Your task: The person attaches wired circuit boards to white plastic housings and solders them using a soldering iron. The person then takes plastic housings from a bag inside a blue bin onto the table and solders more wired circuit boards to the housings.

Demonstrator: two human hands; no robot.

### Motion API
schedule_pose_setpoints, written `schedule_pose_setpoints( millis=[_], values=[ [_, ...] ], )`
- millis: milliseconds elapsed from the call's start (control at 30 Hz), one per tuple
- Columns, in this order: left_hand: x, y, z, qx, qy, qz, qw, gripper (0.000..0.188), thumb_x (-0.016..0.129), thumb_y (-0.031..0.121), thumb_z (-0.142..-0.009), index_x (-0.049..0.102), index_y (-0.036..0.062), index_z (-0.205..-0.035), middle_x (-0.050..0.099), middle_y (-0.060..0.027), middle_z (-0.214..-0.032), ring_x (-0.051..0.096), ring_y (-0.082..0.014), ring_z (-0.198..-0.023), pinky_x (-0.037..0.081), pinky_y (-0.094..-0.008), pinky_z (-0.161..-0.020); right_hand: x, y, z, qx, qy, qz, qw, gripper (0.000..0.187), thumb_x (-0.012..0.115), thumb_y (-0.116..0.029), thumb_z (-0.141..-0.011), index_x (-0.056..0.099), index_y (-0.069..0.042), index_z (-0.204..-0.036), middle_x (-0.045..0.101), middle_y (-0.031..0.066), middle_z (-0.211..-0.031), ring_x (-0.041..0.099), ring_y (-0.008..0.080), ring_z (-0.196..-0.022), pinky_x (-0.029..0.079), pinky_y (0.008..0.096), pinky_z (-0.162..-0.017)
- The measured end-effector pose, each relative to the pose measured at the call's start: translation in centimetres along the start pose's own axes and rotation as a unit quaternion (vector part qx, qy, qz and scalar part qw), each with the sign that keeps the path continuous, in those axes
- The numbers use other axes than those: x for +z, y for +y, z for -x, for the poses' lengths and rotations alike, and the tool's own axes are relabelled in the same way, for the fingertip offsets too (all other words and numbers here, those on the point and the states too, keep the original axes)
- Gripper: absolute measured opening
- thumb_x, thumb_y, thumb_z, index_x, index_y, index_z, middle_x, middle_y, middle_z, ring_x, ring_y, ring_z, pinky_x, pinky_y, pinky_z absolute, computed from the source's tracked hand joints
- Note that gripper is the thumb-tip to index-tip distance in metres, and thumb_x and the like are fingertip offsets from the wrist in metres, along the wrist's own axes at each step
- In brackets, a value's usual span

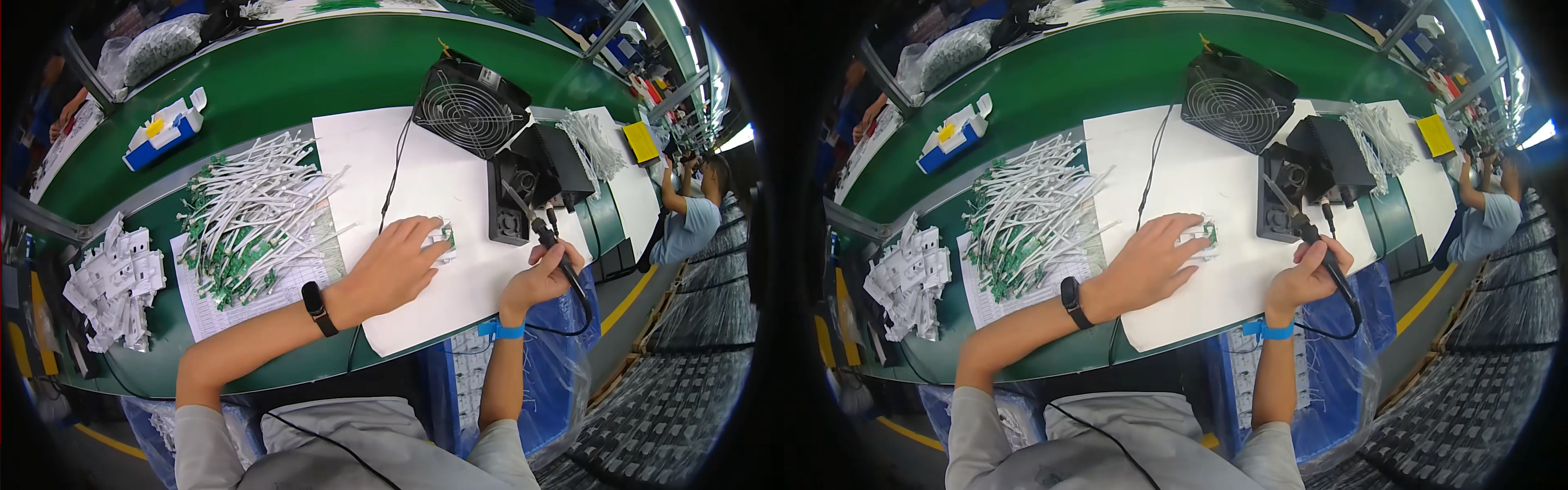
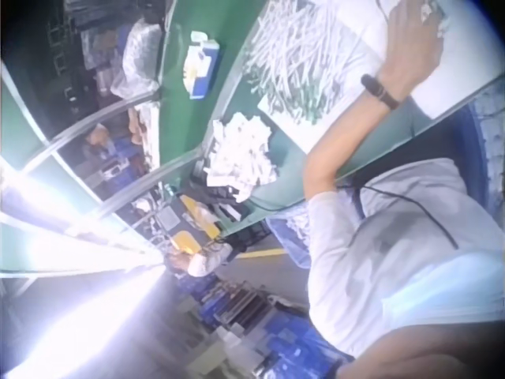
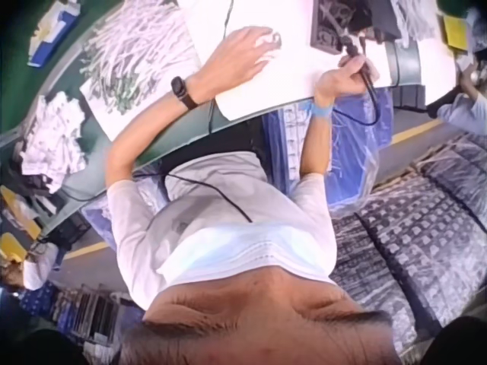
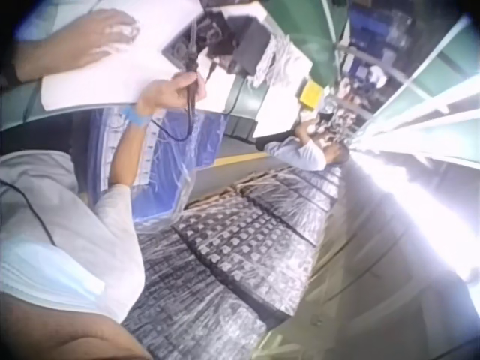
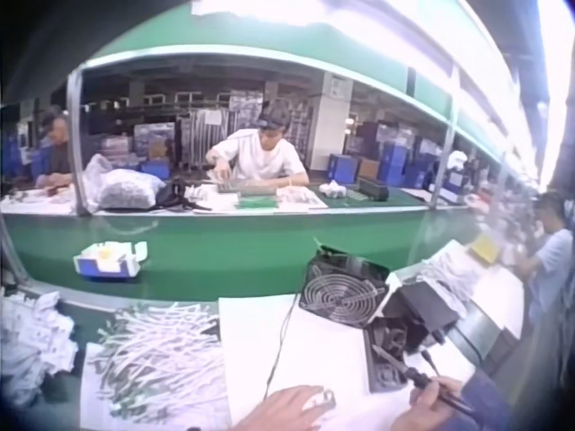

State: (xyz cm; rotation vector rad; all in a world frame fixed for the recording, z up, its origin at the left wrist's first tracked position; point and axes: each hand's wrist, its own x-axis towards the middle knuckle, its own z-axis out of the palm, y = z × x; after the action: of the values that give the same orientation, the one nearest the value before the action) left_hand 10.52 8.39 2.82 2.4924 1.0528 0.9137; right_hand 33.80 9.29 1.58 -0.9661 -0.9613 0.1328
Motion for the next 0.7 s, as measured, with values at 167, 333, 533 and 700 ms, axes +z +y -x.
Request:
schedule_pose_setpoints(
  millis=[167, 333, 533, 700],
  values=[
    [0.2, -1.2, -0.1, 0.018, -0.040, -0.029, 0.999, 0.039, 0.071, 0.008, -0.083, 0.064, 0.0082, -0.122, 0.053, -0.0146, -0.136, 0.052, -0.0336, -0.125, 0.045, -0.0439, -0.104, -0.4, 0.5, 0.1, 0.042, -0.002, 0.002, 0.999, 0.008, 0.055, -0.011, -0.102, 0.051, -0.003, -0.101, 0.053, 0.0052, -0.077, 0.043, 0.0076, -0.057, 0.032, 0.0222, -0.052],
    [-0.6, -2.6, -0.1, 0.017, -0.040, -0.027, 0.999, 0.036, 0.070, 0.008, -0.085, 0.067, 0.0131, -0.121, 0.054, -0.0140, -0.136, 0.048, -0.0348, -0.133, 0.041, -0.0459, -0.112, -0.1, 0.5, 0.5, 0.051, -0.056, 0.002, 0.997, 0.010, 0.052, -0.011, -0.103, 0.049, -0.006, -0.095, 0.051, 0.0030, -0.078, 0.038, 0.0048, -0.056, 0.029, 0.0195, -0.048],
    [-1.8, -3.5, -0.5, 0.026, -0.077, -0.037, 0.996, 0.033, 0.068, 0.008, -0.088, 0.067, 0.0134, -0.121, 0.054, -0.0134, -0.137, 0.047, -0.0348, -0.136, 0.038, -0.0463, -0.116, 0.2, 0.3, 1.0, 0.106, -0.130, -0.012, 0.986, 0.012, 0.054, -0.010, -0.102, 0.049, -0.006, -0.092, 0.054, 0.0012, -0.082, 0.041, 0.0012, -0.056, 0.033, 0.0160, -0.045],
    [-2.0, -3.9, -0.6, 0.030, -0.083, -0.002, 0.996, 0.033, 0.066, 0.007, -0.089, 0.069, 0.0129, -0.121, 0.056, -0.0145, -0.136, 0.046, -0.0343, -0.136, 0.039, -0.0447, -0.113, 0.1, 0.1, 0.9, 0.116, -0.136, -0.015, 0.984, 0.012, 0.055, -0.010, -0.102, 0.049, -0.006, -0.092, 0.054, 0.0007, -0.078, 0.039, 0.0012, -0.053, 0.032, 0.0163, -0.044]
  ],
)
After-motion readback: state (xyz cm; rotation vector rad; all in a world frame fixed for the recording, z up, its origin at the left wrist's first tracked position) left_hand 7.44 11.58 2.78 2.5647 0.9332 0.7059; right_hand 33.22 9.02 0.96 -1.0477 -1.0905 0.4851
